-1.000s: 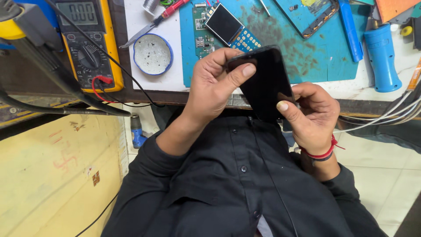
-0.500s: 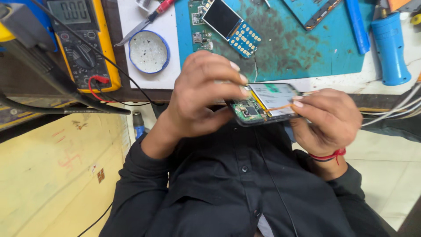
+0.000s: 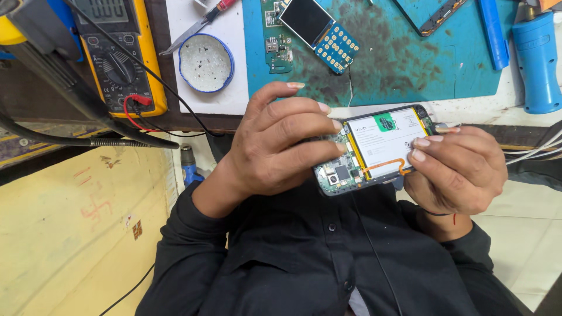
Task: The person reassembles a smartphone by aligning the back cover, connecting the battery, and securing the case. They then test the device by plugging in a charging cable and use a screwdriver to tighten screws on the back.
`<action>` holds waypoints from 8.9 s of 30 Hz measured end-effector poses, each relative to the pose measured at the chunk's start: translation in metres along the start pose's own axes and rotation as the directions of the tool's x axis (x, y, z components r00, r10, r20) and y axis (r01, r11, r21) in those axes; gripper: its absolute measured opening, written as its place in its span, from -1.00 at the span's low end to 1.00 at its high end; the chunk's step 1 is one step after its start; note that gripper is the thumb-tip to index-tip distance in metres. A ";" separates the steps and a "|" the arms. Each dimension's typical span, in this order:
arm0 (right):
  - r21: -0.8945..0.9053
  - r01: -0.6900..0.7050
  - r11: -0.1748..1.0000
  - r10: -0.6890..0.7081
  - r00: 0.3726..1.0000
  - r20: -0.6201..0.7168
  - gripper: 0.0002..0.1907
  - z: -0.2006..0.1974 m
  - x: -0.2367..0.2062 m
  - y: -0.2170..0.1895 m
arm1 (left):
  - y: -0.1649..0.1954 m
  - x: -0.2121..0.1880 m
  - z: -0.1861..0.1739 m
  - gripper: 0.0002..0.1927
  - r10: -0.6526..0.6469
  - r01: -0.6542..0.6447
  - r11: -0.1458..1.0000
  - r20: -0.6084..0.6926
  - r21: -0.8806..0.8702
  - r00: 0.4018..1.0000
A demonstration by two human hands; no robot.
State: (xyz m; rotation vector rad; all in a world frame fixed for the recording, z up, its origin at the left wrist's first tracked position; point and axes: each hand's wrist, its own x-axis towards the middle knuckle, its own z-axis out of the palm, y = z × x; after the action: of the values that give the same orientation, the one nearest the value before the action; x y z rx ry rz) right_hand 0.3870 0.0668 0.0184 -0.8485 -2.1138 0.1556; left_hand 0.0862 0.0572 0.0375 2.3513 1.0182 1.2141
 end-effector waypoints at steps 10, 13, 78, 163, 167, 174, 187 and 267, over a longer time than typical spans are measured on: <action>0.014 0.012 1.000 -0.012 1.000 -0.001 -0.76 0.005 0.002 0.002 | 0.000 -0.004 0.001 -0.74 0.004 -0.004 1.000 0.011 0.011 1.000; 0.021 0.026 0.999 -0.026 0.999 0.018 -0.77 0.005 0.003 0.002 | -0.002 -0.005 0.002 -0.76 0.015 -0.015 1.000 0.019 -0.011 1.000; 0.316 -0.394 0.863 0.393 0.917 0.072 -0.76 0.017 -0.005 -0.012 | -0.028 0.003 0.011 -0.70 -0.298 0.314 0.803 0.116 -0.506 0.948; 0.594 -0.730 0.337 0.700 0.616 0.360 -0.78 0.059 -0.016 -0.007 | 0.001 -0.024 0.092 -0.65 -0.701 0.373 0.105 0.197 -0.922 0.685; 0.623 -0.723 0.299 0.694 0.613 0.378 -0.77 0.059 -0.016 -0.004 | -0.005 -0.027 0.095 -0.73 -0.690 0.393 0.099 0.222 -0.914 0.689; 0.604 -0.700 0.382 0.645 0.669 0.368 -0.68 0.062 -0.004 -0.011 | -0.007 -0.027 0.096 -0.78 -0.696 0.368 0.140 0.173 -0.919 0.697; 0.269 -0.422 0.866 0.375 0.903 0.207 -0.46 0.050 0.007 -0.004 | -0.010 -0.031 0.098 -0.83 -0.706 0.345 0.179 0.125 -0.921 0.698; 0.506 -0.540 0.673 0.246 0.808 0.535 -0.90 0.019 0.045 0.029 | 0.011 -0.054 0.078 -0.30 -0.317 0.568 -0.153 0.584 -0.809 0.747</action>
State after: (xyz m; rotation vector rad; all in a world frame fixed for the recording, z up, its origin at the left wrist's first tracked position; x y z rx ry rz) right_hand 0.3686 0.1206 0.0241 -0.8867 -1.9827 1.3497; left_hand 0.1327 0.0152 -0.0349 0.7254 0.4437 0.8160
